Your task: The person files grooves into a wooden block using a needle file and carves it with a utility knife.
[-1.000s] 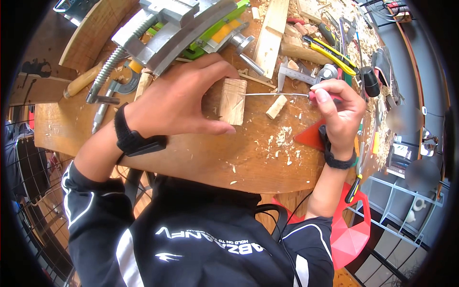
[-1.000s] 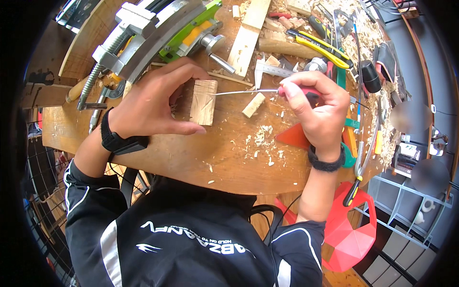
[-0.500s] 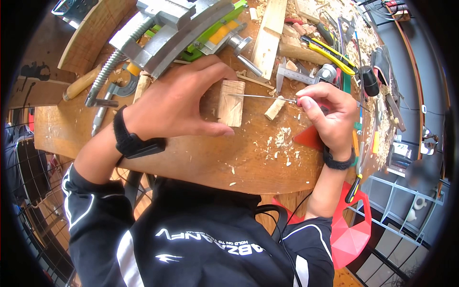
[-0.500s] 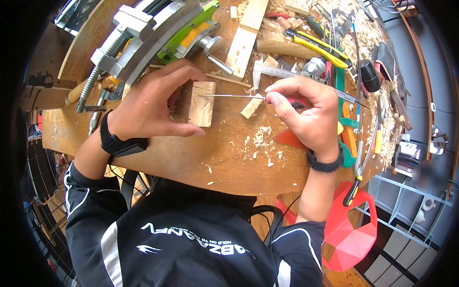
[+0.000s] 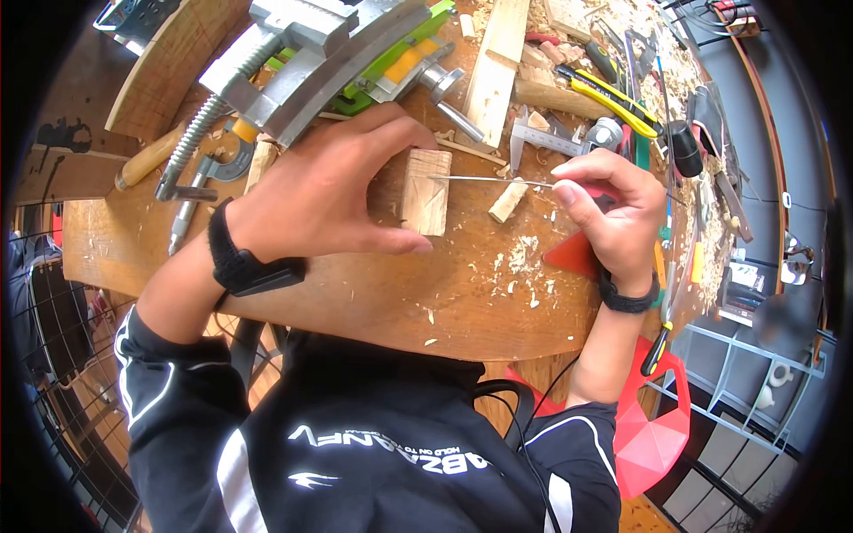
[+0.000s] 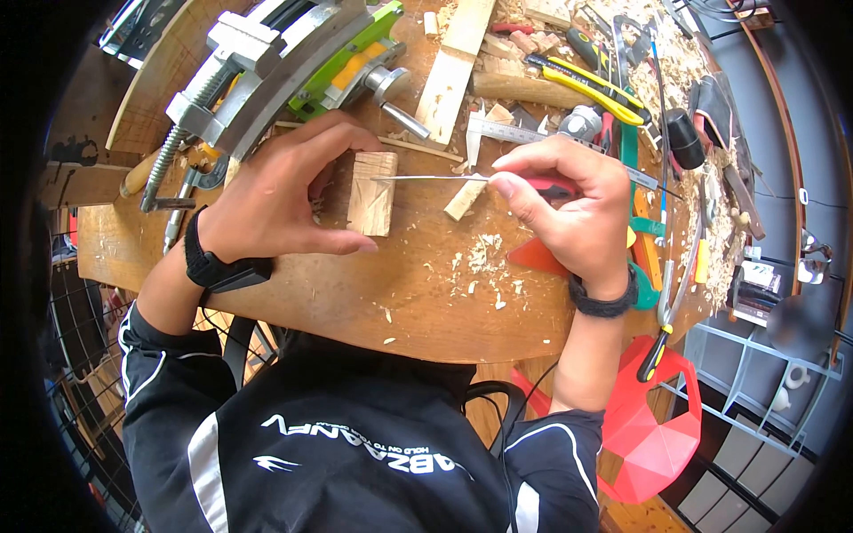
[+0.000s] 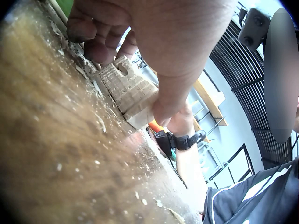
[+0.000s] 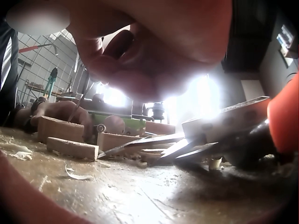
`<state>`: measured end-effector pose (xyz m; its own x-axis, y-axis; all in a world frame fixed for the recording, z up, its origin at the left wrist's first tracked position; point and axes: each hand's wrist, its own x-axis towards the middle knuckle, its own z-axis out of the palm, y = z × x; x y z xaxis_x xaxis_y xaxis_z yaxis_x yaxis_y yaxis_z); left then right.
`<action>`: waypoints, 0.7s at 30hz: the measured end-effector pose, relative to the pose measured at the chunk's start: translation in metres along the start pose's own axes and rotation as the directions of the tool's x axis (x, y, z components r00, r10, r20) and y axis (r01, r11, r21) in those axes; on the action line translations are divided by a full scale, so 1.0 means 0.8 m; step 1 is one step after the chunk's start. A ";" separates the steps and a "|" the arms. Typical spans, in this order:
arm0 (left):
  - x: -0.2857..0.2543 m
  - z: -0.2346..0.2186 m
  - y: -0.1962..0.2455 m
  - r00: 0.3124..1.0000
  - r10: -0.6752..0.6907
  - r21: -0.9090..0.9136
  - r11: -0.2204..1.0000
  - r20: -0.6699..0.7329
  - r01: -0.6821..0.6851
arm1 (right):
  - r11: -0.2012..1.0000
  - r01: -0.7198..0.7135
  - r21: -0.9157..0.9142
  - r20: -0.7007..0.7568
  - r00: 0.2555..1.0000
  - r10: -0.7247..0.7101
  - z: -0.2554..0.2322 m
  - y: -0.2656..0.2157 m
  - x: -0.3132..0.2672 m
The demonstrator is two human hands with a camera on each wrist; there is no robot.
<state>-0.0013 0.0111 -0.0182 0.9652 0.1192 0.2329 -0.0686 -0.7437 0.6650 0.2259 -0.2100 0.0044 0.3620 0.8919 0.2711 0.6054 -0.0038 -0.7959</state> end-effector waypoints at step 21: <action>0.000 0.001 -0.002 1.000 0.021 -0.018 1.000 0.000 -0.021 | 0.989 -0.075 0.129 -0.040 0.996 0.080 0.006 -0.004 0.001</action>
<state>-0.0007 0.0121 -0.0196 0.9635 0.1037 0.2466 -0.0932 -0.7338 0.6729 0.2208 -0.2073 0.0040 0.4373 0.8700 0.2276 0.4799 -0.0117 -0.8773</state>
